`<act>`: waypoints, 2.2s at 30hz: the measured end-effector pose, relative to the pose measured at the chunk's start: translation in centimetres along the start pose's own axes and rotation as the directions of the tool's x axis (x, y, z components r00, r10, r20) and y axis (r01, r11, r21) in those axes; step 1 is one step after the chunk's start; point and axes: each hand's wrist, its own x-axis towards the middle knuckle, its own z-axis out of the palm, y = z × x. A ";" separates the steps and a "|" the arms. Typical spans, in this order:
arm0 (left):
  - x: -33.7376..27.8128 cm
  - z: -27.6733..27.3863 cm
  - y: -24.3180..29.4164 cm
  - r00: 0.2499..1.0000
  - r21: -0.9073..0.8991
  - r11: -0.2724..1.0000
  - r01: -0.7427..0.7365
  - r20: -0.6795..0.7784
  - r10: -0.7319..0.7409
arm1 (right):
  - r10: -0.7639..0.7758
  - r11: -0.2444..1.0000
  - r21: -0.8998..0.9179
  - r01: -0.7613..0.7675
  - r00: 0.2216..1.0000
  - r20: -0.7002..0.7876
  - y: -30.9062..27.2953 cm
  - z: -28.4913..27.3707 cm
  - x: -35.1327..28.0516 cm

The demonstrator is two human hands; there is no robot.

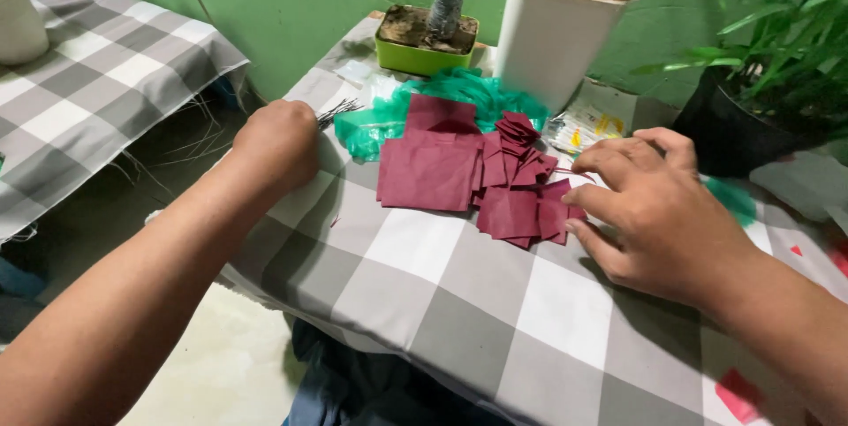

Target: The person folds a maroon fabric sheet and uses scissors to cut it into smaller rectangular pieces. The cut pieces are stacked on the table. The person also handles thin black wires and a green plastic bag, moving them aside on the table.

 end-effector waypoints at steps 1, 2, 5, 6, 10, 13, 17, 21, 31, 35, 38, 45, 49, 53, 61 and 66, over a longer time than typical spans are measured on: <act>0.3 1.1 -0.3 0.997 -0.038 0.999 -0.017 -0.071 0.014 | 0.026 1.000 -0.005 -0.026 1.000 -0.016 0.2 -0.3 -0.9; 0.1 0.9 -0.2 0.997 -0.037 0.999 -0.026 -0.069 0.023 | 0.034 0.999 -0.007 -0.034 0.999 -0.012 0.5 -0.4 -1.6; -0.8 0.1 0.1 0.997 -0.047 0.999 -0.008 -0.083 0.004 | 0.084 0.996 -0.035 -0.083 0.996 0.010 1.1 -0.8 -3.5; -1.4 -0.5 0.3 0.998 -0.092 0.996 0.019 -0.057 -0.024 | 0.098 0.995 -0.034 -0.097 0.995 0.013 1.3 -0.8 -4.1; -1.4 -0.1 -1.2 0.983 -0.036 0.997 -0.062 -0.174 0.055 | 0.156 0.987 -0.041 -0.154 0.986 0.057 2.4 -2.0 -6.6; -3.2 -2.6 -1.4 0.995 -0.179 0.984 0.023 -0.096 -0.041 | 0.192 0.979 -0.072 -0.188 0.980 0.044 2.9 -3.1 -8.4; -4.2 -1.3 -3.1 0.990 -0.138 0.988 0.062 -0.115 -0.078 | 0.245 0.967 -0.091 -0.238 0.967 0.075 3.2 -3.9 -11.1; -3.6 3.2 -6.1 0.830 0.156 0.978 -0.136 -0.521 0.199 | 0.266 0.962 -0.093 -0.258 0.961 0.076 2.8 -4.2 -12.9; -14.5 -3.8 12.6 0.850 -0.216 0.823 -0.525 -0.095 0.518 | 0.311 0.950 0.027 -0.312 0.949 0.040 2.0 -3.7 -13.4; -13.8 -2.2 18.1 0.657 -0.157 0.640 -0.753 -0.109 0.746 | 0.326 0.944 0.041 -0.327 0.945 0.041 1.7 -3.5 -13.9; -13.6 -1.9 20.7 0.657 -0.115 0.647 -0.754 -0.091 0.749 | 0.339 0.938 0.065 -0.341 0.940 0.038 1.6 -3.5 -14.4; -12.5 -8.9 21.9 0.695 -0.099 0.699 -0.708 0.076 0.715 | 0.348 0.933 0.094 -0.348 0.937 0.016 1.7 -3.7 -14.1; -6.5 -8.4 22.5 0.393 -0.131 0.375 -0.918 -0.165 0.905 | 0.319 0.945 0.073 -0.318 0.948 -0.001 1.6 -3.8 -13.8; -3.5 -4.4 23.5 0.290 -0.095 0.281 -0.955 -0.092 0.953 | 0.327 0.941 0.084 -0.328 0.945 0.020 1.6 -3.8 -14.1; -4.6 -3.4 20.3 0.110 -0.007 0.112 -0.994 -0.266 0.958 | 0.354 0.930 0.097 -0.355 0.935 0.025 2.4 -3.4 -14.8; -4.9 -3.4 16.1 0.148 0.030 0.161 -0.987 -0.259 0.955 | 0.355 0.929 0.083 -0.360 0.932 0.074 2.4 -3.0 -15.1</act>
